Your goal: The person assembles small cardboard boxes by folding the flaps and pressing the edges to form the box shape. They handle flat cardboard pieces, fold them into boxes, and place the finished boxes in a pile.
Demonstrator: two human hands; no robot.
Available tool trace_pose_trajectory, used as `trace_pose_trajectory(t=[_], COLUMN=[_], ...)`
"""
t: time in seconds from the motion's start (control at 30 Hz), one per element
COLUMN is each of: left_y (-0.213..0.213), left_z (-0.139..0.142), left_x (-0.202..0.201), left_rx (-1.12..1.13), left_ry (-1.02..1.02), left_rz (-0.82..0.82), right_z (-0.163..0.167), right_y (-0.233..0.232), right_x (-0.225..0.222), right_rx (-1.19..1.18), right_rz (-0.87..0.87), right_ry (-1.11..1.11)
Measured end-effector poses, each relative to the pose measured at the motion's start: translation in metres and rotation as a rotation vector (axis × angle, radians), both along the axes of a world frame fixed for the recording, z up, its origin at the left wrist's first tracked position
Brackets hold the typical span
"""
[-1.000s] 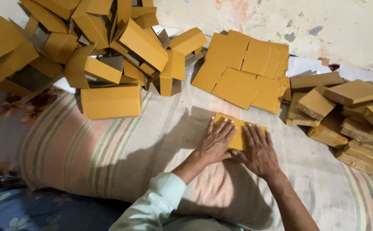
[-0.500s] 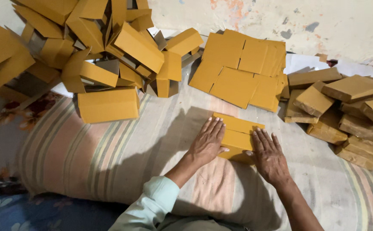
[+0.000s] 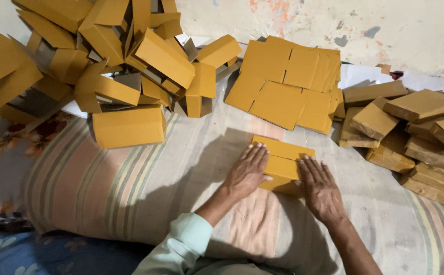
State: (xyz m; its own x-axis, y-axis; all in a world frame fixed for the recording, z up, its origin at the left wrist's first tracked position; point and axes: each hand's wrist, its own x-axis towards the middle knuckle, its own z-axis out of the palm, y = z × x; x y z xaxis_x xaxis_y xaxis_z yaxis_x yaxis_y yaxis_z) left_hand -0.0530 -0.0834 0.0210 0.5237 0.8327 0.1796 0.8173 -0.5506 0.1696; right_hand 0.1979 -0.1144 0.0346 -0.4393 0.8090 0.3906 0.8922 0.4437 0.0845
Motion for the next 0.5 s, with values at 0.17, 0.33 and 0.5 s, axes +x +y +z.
trace_pose_trajectory(t=[0.17,0.33,0.5], left_y=[-0.001,0.000,-0.005], left_z=[0.006,-0.014,-0.010], left_x=[0.006,0.035,0.009], left_rx=[0.086,0.300,0.305], left_ry=[-0.024,-0.026,-0.158], left_rz=[0.015,0.009,-0.049], right_z=[-0.003,-0.006,0.003], right_y=[0.004,0.007,-0.006], right_x=[-0.014,-0.034,-0.019], right_rx=[0.004,0.022,0.072], right_rz=[-0.032,0.098,0.128], right_ry=[-0.051,-0.015,0.141])
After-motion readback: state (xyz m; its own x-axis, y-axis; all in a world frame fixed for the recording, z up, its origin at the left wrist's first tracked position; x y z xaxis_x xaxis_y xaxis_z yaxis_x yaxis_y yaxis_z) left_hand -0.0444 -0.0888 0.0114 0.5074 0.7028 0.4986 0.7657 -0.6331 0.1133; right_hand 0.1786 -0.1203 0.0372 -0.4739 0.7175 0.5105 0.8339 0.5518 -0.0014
